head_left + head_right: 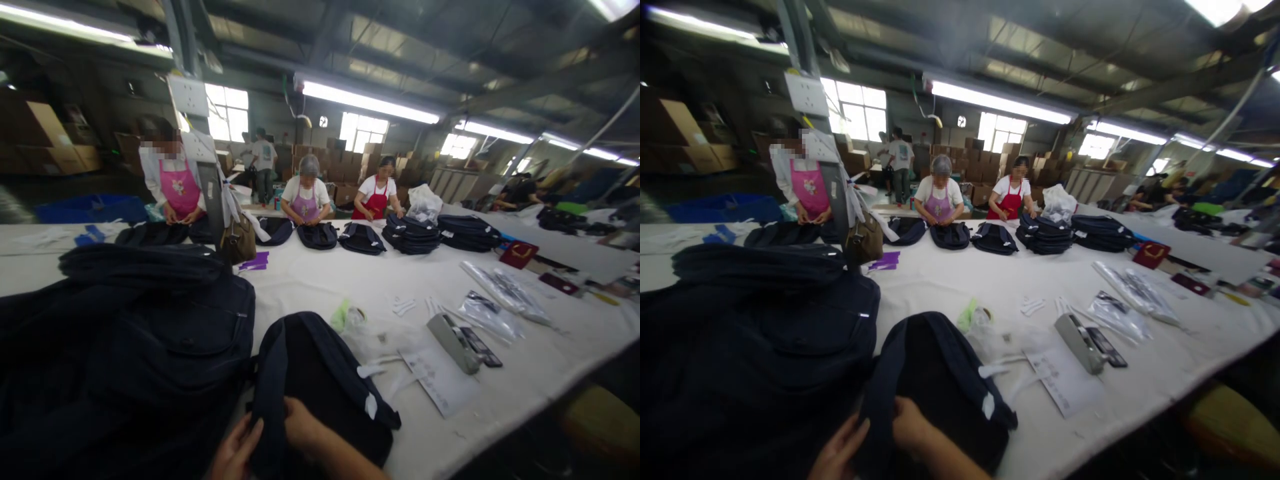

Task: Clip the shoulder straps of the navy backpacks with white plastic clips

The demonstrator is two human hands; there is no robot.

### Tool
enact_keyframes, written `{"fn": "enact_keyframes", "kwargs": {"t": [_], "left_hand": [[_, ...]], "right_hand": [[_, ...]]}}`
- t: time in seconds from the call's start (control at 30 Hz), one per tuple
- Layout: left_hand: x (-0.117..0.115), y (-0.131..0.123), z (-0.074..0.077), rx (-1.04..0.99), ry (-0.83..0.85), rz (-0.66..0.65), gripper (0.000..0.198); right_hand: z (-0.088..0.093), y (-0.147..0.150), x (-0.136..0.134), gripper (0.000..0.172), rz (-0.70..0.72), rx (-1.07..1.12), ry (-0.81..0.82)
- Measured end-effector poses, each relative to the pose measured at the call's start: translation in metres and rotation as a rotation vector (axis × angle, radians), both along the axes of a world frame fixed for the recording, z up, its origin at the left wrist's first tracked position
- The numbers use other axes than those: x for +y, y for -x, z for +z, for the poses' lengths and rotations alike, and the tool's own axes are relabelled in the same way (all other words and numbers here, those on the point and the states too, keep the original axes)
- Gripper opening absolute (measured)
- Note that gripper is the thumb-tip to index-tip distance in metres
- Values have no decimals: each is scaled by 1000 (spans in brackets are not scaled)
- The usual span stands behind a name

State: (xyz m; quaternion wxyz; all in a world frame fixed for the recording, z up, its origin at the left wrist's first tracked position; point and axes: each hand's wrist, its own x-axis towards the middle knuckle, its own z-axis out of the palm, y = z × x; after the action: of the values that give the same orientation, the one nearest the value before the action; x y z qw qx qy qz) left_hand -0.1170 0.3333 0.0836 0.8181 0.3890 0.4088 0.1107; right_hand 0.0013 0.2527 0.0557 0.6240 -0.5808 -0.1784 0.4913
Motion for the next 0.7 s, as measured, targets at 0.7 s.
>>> {"fn": "enact_keyframes", "kwargs": {"t": [0.7], "left_hand": [[-18,19,-63,223,-314,-3,46]], "right_hand": [[-11,-6,-15,36,72,283,-63]]}}
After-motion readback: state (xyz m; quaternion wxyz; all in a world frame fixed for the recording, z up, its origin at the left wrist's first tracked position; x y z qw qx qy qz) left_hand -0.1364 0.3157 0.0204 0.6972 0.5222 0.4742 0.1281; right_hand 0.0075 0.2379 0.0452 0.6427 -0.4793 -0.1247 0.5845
